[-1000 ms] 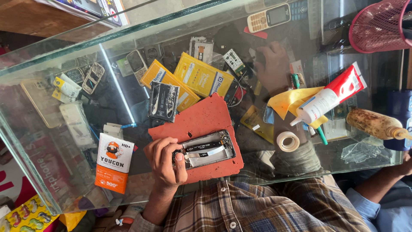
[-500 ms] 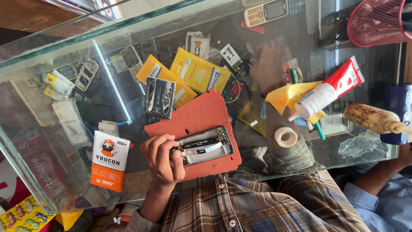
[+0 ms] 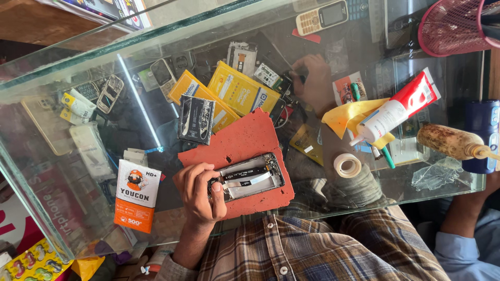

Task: The person repairs a smartphone at a glass counter, working on the opened device resting on a red mat. They use scissors to cut a small piece, press and reposition internal components, lift the phone to view it, and use a screwdriver on the board while handling the back cover and small parts.

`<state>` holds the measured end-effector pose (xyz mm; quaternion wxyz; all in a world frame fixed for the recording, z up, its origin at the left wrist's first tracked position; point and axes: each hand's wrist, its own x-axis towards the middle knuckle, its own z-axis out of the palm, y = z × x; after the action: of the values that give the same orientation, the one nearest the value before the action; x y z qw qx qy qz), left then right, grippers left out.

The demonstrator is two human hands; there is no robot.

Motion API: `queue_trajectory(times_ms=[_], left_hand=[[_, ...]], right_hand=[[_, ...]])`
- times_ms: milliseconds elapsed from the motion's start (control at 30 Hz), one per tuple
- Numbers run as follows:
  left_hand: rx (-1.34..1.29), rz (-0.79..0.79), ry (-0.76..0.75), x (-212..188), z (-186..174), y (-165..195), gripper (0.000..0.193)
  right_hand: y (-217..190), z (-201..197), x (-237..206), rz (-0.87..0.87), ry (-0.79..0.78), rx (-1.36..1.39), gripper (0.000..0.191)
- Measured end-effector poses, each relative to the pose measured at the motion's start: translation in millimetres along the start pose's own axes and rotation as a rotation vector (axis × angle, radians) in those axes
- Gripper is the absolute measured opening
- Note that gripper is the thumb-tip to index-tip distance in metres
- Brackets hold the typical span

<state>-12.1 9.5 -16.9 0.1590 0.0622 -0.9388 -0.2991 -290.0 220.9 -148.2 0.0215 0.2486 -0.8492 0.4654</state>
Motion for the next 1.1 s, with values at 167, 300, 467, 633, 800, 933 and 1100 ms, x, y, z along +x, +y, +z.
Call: queue_trajectory(times_ms=[167, 300, 467, 633, 800, 933, 1100], left_hand=[[-0.003, 0.01, 0.013, 2, 1, 0, 0.023], [-0.012, 0.022, 0.048, 5, 4, 0, 0.023], [-0.038, 0.056, 0.09, 9, 6, -7, 0.024], [-0.063, 0.121, 0.174, 17, 6, -2, 0.026], [-0.138, 0.315, 0.231, 28, 1, 35, 0.028], [-0.565, 0.265, -0.166, 38, 10, 85, 0.033], [-0.943, 0.102, -0.564, 55, 52, 130, 0.058]], right_hand=[[0, 0, -3, 0.287, 0.197, 0.364, 0.014], [17, -18, -37, 0.645, 0.302, 0.677, 0.019], [17, -42, -133, -0.041, 0.045, -0.693, 0.021], [-30, -93, -248, 0.943, 0.181, 0.575, 0.015], [-44, -198, -274, 0.603, -0.67, -0.099, 0.014], [-96, -233, -245, 0.73, -0.363, 0.267, 0.013], [-152, -183, -157, 0.368, -0.088, 0.398, 0.014]])
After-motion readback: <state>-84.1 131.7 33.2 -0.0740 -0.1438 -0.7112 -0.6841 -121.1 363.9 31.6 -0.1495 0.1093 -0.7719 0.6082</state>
